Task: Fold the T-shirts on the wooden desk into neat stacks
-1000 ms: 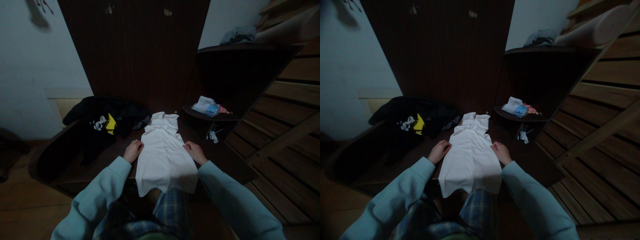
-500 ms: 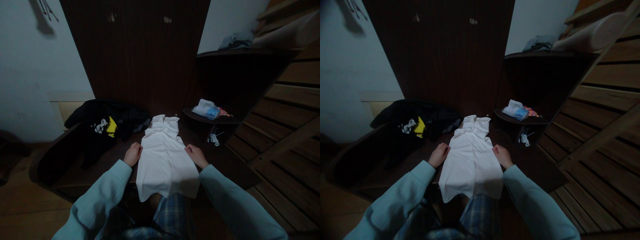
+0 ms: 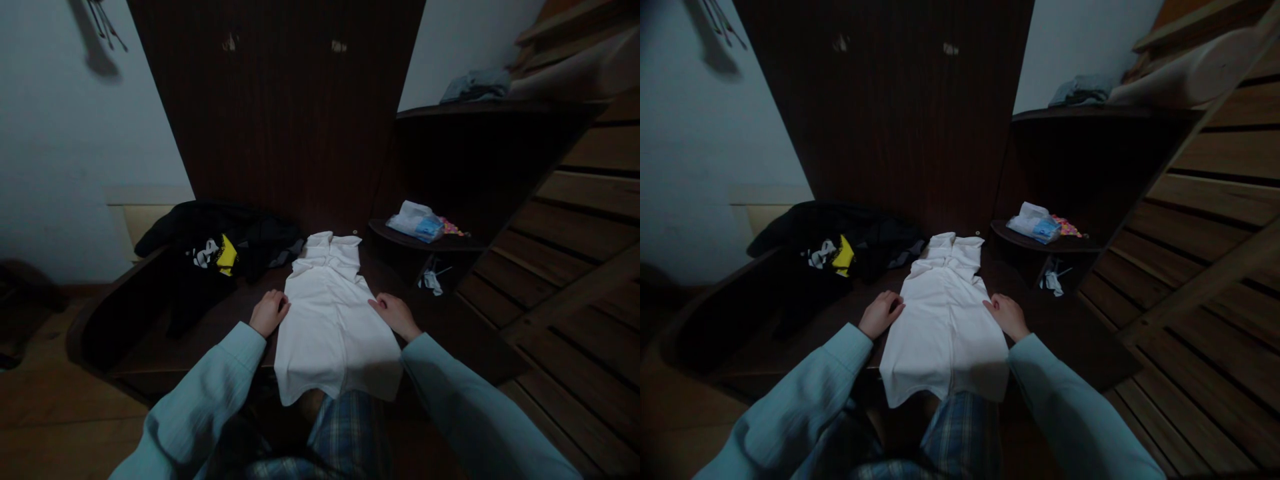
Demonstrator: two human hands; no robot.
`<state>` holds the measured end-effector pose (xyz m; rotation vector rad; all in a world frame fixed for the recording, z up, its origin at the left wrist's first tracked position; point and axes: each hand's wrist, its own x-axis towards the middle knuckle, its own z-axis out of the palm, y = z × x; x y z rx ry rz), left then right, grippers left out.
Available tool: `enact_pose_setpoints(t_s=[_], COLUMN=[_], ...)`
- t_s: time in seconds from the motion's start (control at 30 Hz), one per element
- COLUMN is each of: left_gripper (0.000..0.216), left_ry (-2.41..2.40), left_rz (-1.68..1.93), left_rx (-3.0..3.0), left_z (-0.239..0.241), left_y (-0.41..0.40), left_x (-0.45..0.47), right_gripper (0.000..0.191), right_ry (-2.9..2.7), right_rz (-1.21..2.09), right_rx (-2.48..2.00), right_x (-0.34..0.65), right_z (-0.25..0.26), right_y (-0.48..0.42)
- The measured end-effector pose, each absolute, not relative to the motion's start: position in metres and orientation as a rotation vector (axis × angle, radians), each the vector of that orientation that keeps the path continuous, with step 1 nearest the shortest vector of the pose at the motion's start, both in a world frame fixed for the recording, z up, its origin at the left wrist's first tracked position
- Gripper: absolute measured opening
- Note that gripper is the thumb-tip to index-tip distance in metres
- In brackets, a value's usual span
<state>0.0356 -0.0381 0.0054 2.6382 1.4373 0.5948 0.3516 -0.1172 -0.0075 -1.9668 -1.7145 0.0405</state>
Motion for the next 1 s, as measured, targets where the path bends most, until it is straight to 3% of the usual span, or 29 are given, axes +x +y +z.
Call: enact_pose_setpoints(t_s=[0.8, 1.0], left_gripper=[0.010, 0.017], left_ry=[1.430, 1.251], left_rz=[0.676, 0.815], left_rx=[2.625, 2.680], left_z=[-0.001, 0.008], left_y=[-0.034, -0.045], left_x=[0.032, 0.034], right_gripper=[0.033, 0.024], right_ry=[-1.753, -1.732], right_rz=[0.027, -0.155], right_rx=[-1.936, -2.052], right_x=[0.352, 0.347], right_z=[-0.009, -0.002], right_y=[-0.117, -0.121])
